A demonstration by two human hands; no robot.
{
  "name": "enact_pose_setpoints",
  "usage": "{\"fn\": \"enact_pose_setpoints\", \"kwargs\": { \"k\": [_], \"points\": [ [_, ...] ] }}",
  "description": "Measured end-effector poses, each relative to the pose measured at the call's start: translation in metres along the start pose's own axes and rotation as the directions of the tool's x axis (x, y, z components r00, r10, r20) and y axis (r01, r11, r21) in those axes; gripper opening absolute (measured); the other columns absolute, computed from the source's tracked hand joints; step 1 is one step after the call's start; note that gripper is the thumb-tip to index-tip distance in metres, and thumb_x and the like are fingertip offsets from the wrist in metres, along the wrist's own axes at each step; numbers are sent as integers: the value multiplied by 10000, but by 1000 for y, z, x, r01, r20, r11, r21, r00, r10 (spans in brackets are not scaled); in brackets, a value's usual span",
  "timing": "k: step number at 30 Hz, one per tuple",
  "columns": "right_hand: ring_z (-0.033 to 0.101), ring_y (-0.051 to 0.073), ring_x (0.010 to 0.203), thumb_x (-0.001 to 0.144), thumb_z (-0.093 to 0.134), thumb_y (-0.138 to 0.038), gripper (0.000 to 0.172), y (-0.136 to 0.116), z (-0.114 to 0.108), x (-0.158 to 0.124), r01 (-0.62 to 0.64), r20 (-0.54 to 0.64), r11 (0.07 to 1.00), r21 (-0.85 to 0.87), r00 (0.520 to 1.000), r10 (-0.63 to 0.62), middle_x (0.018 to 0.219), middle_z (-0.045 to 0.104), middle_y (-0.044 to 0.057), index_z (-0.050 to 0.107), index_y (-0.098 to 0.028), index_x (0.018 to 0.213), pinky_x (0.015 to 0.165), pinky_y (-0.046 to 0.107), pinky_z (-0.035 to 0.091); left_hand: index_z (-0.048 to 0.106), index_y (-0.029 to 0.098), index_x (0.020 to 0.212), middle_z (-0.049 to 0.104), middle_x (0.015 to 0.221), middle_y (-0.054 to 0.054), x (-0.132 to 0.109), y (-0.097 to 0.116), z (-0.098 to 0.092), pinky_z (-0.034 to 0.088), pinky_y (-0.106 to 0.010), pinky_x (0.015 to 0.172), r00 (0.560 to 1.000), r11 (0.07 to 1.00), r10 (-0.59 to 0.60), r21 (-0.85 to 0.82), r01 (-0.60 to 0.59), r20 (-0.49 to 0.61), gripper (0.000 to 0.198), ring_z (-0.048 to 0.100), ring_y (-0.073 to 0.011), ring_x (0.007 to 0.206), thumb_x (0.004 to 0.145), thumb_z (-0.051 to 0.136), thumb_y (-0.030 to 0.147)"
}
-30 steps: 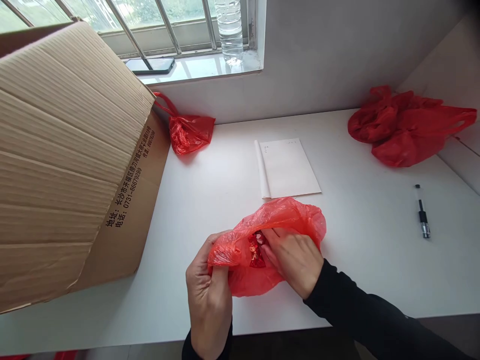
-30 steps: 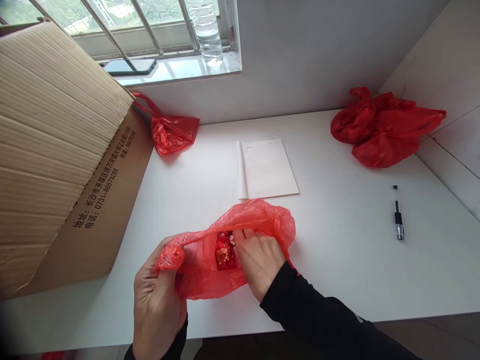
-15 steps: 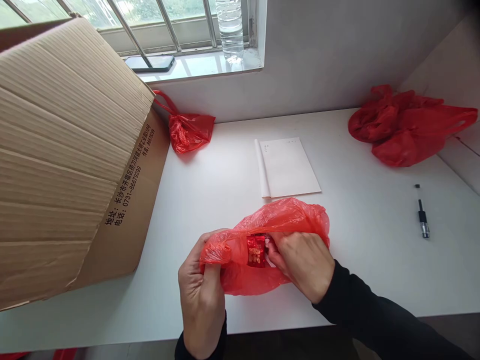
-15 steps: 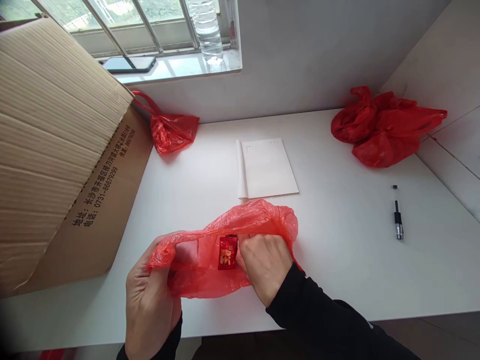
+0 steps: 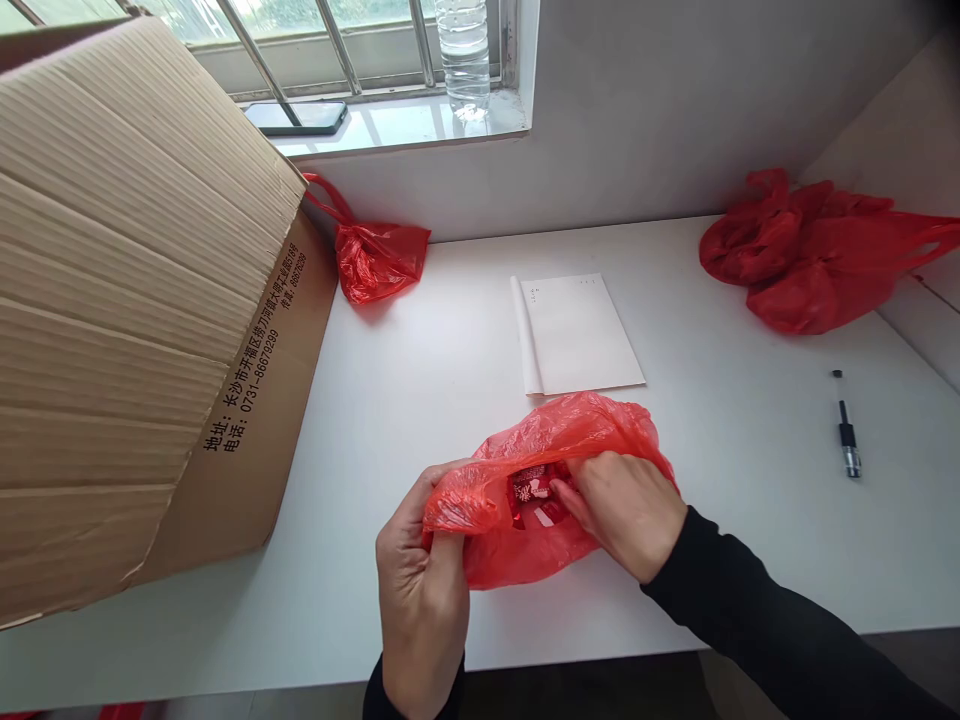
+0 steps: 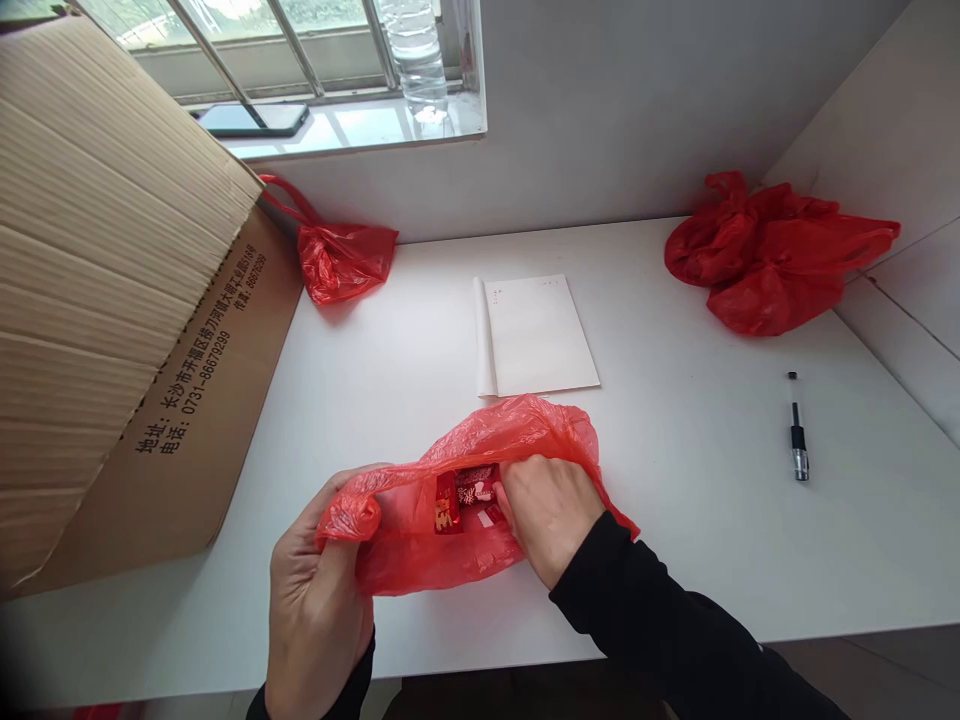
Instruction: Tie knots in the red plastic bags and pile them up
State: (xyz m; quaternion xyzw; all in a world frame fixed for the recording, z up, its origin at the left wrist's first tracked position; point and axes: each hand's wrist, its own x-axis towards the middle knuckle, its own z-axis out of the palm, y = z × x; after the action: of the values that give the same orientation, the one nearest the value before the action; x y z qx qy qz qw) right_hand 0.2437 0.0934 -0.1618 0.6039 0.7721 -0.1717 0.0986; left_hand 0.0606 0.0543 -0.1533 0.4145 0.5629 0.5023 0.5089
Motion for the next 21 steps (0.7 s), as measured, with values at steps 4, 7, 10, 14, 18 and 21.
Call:
{"fn": "enact_pose_setpoints", "kwargs": {
  "k": [4,7,10,14,18,21],
  "points": [
    [662,234,590,1010,401,-232,317,0,2,-2,-15,-2,1000,18,1000,15,674,662,50,618,-191,783,482,297,259,716,247,1070,699,1057,-49,0,0,1,501,-259,672,1000,1000,-1,-3,1,1,253,635,-229,943,945,583,423],
    [676,228,635,988,436,-180,215,1,-2,-6,82,28,994,73,996,-85,758,699,16,646,-226,991,494,297,264,712,254,1071,697,1047,-43,1,-1,1,499,-252,664,1000,1000,-4,-5,3,-5,248,634,-220,927,948,579,424],
    [691,220,694,979,456,-162,245,-1,-6,-9,139,56,984,114,988,-146,840,725,8,639,-260,1109,500,296,262,712,249,1070,697,1035,-46,0,-1,0,501,-254,679,1000,1000,-7,0,7,-2,246,629,-225,944,945,585,418],
    [686,212,695,953,509,-166,201,-7,-8,-13,194,76,977,85,977,-200,819,716,-5,644,-275,1054,501,292,244,711,243,1082,699,1046,-52,-3,1,-3,505,-260,682,1000,1000,4,-7,-5,-8,266,629,-230,939,937,590,430],
    [684,224,659,945,518,-161,168,-8,-5,-15,173,109,984,34,978,-176,776,708,17,658,-235,999,484,306,262,715,238,1057,693,1100,-53,-5,4,-2,507,-250,701,1000,1000,-7,5,7,11,253,619,-232,991,942,585,421],
    [695,226,704,984,471,-192,230,-6,-4,-21,152,8,983,104,988,-154,819,713,33,655,-233,1116,531,317,392,711,236,1048,689,1123,-54,-6,4,-1,513,-253,719,1000,1000,0,-4,0,15,242,618,-232,1006,943,584,413]
  ]
}}
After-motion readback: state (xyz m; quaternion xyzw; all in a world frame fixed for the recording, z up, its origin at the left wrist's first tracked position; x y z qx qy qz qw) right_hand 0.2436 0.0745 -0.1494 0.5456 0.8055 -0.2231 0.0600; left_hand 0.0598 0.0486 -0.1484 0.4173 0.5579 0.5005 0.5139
